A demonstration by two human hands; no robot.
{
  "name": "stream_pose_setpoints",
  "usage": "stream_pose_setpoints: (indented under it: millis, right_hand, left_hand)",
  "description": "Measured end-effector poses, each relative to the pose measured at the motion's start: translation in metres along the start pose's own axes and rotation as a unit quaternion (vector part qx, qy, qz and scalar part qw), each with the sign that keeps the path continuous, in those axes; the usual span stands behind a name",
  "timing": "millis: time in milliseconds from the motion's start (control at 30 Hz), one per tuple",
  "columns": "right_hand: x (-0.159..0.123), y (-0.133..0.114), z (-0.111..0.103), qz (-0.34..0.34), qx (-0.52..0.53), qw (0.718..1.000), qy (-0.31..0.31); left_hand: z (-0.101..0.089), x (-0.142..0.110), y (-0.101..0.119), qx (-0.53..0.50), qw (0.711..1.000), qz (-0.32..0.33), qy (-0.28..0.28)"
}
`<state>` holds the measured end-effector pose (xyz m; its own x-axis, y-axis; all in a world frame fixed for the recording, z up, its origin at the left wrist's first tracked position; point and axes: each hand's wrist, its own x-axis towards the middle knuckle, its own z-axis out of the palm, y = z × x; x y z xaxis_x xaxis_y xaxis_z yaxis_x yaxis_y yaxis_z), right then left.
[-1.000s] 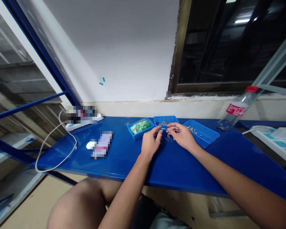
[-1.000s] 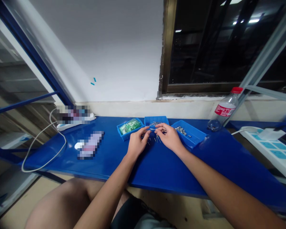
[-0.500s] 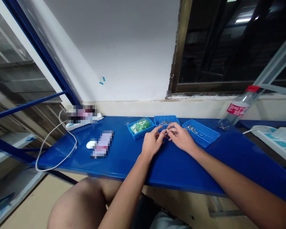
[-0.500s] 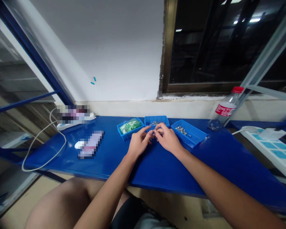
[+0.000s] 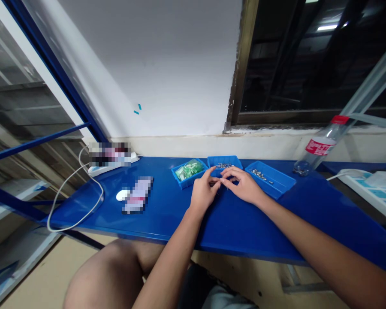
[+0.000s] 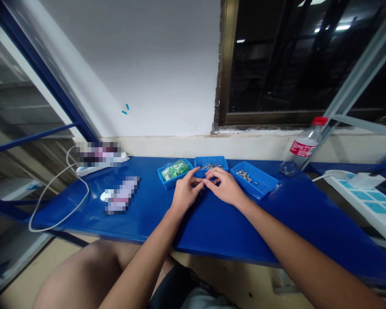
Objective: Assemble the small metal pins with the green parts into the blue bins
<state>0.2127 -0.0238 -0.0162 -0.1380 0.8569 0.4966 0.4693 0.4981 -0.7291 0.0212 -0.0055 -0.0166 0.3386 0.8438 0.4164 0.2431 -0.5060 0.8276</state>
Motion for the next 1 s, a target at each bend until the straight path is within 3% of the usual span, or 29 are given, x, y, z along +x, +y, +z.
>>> stream_pose_setpoints:
  millis: [200, 367, 567, 833, 1000]
  right_hand:
    - [0.001, 0.006, -0.002, 0.046, 0.012, 0.999, -0.005]
    - [0.0, 0.002, -0.002, 0.066, 0.045, 0.996, -0.038]
    - [-0.003, 0.002, 0.008, 0.083, 0.102, 0.988, -0.08]
    - [-0.002, 0.005, 0.006, 0.104, 0.119, 0.987, -0.003]
    - [0.003, 0.015, 0.003, 0.165, 0.157, 0.973, 0.036]
  left_hand:
    - [0.001, 0.001, 0.002, 0.027, 0.999, 0.018, -0.004]
    - [0.0, 0.003, 0.003, -0.053, 0.997, 0.009, 0.05]
    - [-0.001, 0.004, 0.005, -0.107, 0.993, -0.011, 0.05]
    - [-0.005, 0.0, 0.014, -0.063, 0.998, 0.021, 0.02]
    - [-0.003, -0.002, 0.013, 0.042, 0.998, 0.037, 0.014]
